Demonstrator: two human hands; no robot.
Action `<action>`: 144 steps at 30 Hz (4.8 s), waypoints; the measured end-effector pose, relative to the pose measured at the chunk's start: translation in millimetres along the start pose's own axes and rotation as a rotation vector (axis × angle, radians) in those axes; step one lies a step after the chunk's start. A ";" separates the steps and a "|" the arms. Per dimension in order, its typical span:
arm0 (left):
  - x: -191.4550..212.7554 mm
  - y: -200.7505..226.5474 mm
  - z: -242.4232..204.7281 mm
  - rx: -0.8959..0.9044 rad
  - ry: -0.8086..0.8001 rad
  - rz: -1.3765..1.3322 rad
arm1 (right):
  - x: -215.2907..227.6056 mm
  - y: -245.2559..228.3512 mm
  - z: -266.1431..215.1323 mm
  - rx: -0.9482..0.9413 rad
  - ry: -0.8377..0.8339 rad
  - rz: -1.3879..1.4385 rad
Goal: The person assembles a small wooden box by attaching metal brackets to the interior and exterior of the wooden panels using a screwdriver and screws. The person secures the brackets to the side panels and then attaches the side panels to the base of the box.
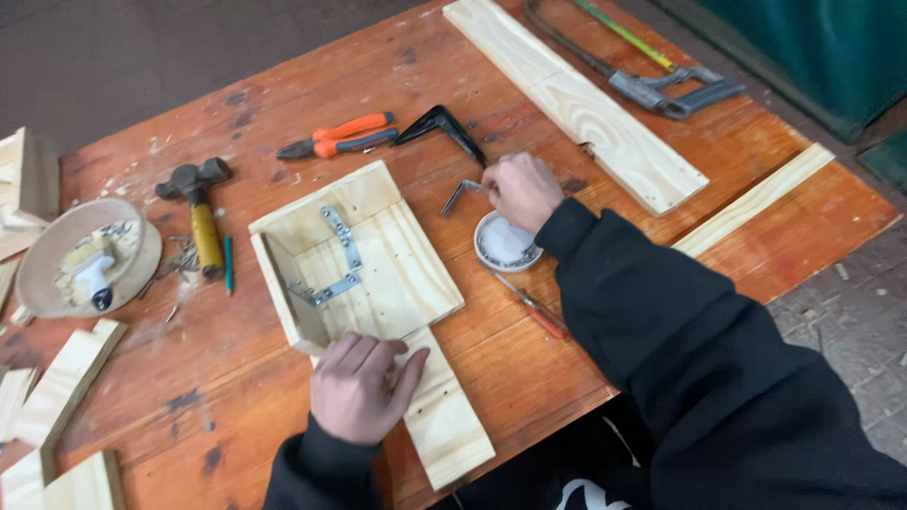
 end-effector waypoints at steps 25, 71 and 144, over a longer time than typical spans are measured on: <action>3.8 -27.3 -21.3 0.097 0.270 -0.143 | 130.8 -187.8 -132.7 0.503 0.110 0.722; -22.4 -16.8 -28.0 -0.016 -0.573 -0.482 | 53.6 -168.3 -142.8 0.342 -0.848 0.445; -26.0 -9.6 -25.0 -0.142 -0.575 -0.407 | 55.1 -30.1 -90.5 0.209 -0.243 0.063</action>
Point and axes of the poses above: each hand's wrist, its own z-axis towards the middle knuckle, its own x-axis out of the back of the hand, y = z × x, the point moved 6 cm from there along z, towards the middle knuckle, and after that the axes turned 3 degrees about -y, right-handed, at the moved point
